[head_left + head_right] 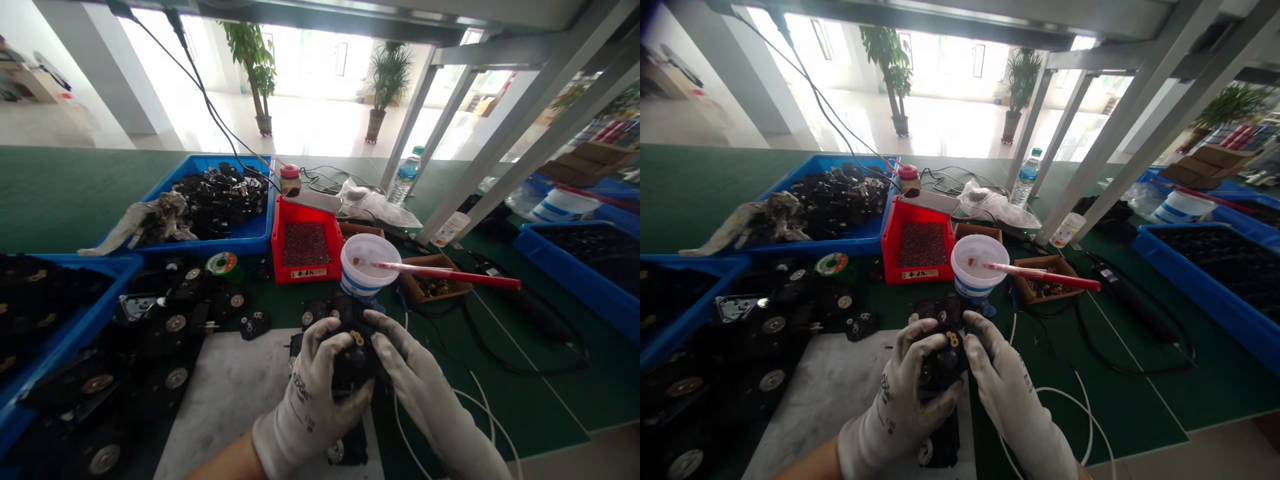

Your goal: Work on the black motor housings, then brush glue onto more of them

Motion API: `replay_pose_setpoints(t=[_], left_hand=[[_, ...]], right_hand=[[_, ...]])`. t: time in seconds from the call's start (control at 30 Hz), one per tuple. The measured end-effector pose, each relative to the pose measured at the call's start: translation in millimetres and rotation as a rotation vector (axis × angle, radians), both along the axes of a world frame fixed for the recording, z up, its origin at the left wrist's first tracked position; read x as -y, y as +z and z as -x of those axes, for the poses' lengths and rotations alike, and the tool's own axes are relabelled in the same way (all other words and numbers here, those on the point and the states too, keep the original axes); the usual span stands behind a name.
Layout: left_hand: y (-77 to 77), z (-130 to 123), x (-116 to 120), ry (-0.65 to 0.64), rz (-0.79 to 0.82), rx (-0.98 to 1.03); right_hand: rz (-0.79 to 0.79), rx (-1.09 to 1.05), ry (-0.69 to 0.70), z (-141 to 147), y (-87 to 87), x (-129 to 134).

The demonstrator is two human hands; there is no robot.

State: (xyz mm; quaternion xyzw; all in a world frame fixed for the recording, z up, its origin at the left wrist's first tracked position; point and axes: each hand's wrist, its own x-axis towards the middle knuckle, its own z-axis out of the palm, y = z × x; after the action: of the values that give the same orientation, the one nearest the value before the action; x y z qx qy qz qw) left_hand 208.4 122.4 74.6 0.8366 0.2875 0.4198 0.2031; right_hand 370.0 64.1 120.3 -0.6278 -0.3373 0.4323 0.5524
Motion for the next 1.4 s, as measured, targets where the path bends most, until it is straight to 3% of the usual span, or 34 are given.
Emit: replay_pose_setpoints(t=[0.3, 0.47, 0.67, 0.9, 1.2, 1.33, 1.4], left_hand=[[-2.7, 1, -3, -0.063, 0.020, 0.039], [-3.3, 3, -5, -0.089, -0.046, 0.069], [-2.9, 4, -9, -0.104, -0.084, 0.068], [-10.6, 2, -8, -0.093, -0.082, 0.016], [1.8, 4, -17, -0.082, -0.162, -0.011], [-1.0, 5, -18, -0.064, -0.122, 0.076], [-1.9, 4, -20, -0.011, -0.105, 0.150]], right_hand=[[0.035, -0.011, -0.031, 0, -0.5, -4], [0.046, 0.045, 0.005, -4, 3.3, -4], [0.033, 0.116, 0.018, -5, -4.2, 1], [0.033, 0.218, 0.024, 1, 4.1, -2], [-0.026, 0.197, -0.004, 5, 0.7, -2], [0.019, 0.171, 0.017, -13, 3.7, 10], [0.028, 0.140, -0.090, -31, 7.6, 16]])
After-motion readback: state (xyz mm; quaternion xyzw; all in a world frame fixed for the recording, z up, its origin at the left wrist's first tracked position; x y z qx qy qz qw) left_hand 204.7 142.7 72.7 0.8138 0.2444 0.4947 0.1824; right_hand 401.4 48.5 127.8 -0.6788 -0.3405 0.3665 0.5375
